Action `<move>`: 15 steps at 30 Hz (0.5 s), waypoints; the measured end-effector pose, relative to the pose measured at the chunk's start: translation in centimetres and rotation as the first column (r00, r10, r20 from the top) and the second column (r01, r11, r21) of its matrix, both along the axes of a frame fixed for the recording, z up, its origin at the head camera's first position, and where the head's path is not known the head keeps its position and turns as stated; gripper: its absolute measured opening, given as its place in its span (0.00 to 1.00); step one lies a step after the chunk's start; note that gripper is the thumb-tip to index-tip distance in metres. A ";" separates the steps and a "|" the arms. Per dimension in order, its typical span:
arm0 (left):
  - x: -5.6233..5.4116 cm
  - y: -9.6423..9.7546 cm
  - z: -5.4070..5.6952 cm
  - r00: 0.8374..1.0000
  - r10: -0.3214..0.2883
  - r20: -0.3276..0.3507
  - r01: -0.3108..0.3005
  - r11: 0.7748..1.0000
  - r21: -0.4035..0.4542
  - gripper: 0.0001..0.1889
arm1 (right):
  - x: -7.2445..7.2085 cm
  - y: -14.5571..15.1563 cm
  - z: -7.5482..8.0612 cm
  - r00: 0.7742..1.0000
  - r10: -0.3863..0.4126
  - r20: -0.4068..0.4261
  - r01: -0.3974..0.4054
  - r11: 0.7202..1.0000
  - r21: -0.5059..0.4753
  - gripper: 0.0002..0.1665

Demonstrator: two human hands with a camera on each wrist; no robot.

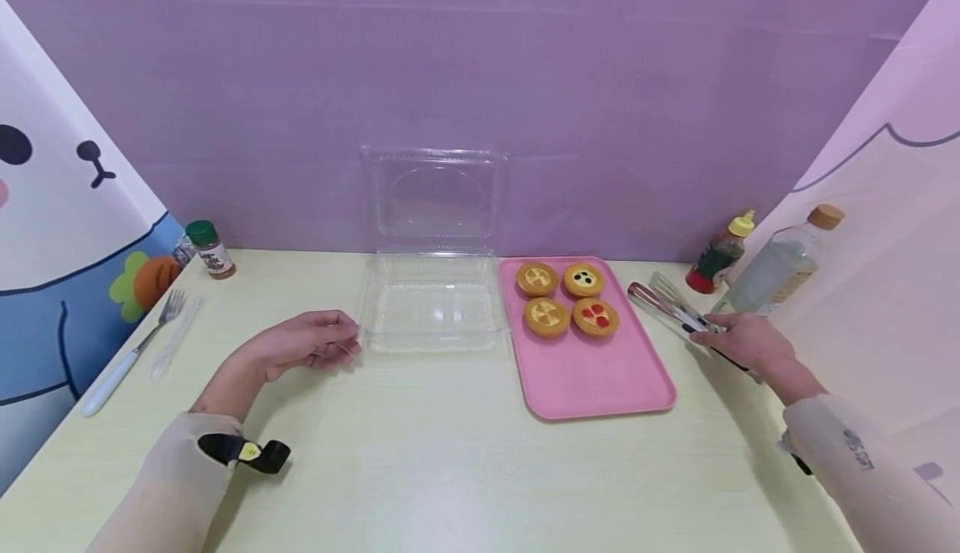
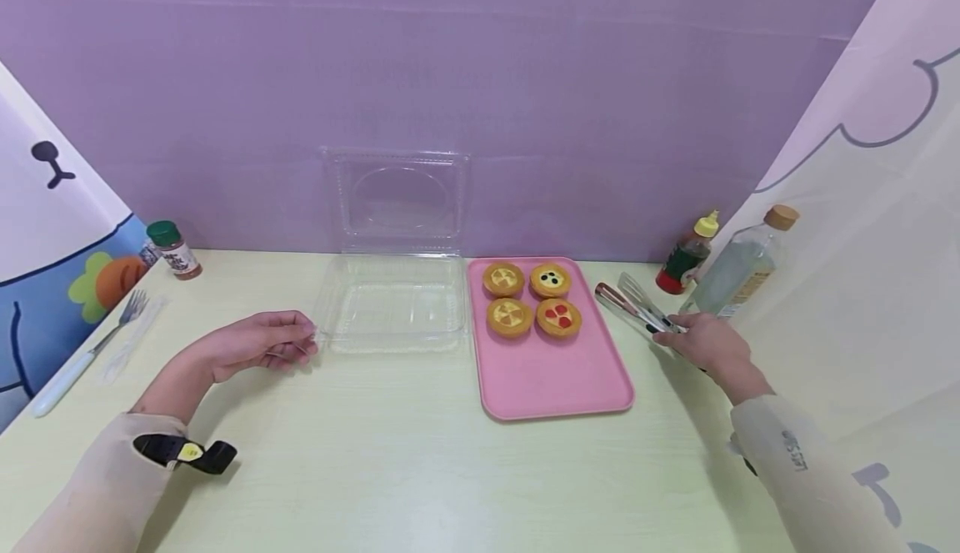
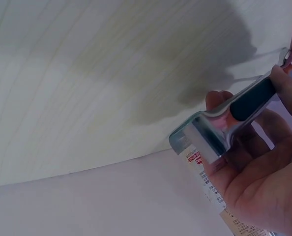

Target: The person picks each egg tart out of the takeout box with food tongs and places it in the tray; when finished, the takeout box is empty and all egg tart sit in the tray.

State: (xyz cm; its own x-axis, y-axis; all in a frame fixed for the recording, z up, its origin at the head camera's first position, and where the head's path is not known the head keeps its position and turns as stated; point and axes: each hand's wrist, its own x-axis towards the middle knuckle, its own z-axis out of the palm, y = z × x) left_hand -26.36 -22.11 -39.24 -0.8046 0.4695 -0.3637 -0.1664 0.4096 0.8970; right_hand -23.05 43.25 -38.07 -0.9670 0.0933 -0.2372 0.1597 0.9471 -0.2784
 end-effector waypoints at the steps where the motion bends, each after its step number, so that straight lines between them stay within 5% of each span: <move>1: 0.0 0.0 0.0 1.000 0.000 0.000 0.000 1.000 0.000 0.19 | 0.0 0.0 0.0 1.000 0.003 0.001 -0.003 1.000 0.007 0.49; 15: 0.0 0.0 -0.1 1.000 -0.002 -0.003 0.002 1.000 0.002 0.19 | 0.1 -0.1 -0.6 1.000 0.003 -0.002 -0.003 0.998 0.067 0.46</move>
State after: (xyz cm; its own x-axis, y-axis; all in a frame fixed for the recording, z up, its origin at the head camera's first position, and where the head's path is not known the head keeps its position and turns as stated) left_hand -26.36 -22.16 -39.38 -0.8048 0.4715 -0.3606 -0.1632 0.4083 0.8981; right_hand -22.96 43.15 -38.68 -0.9678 0.1063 -0.2281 0.1565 0.9641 -0.2147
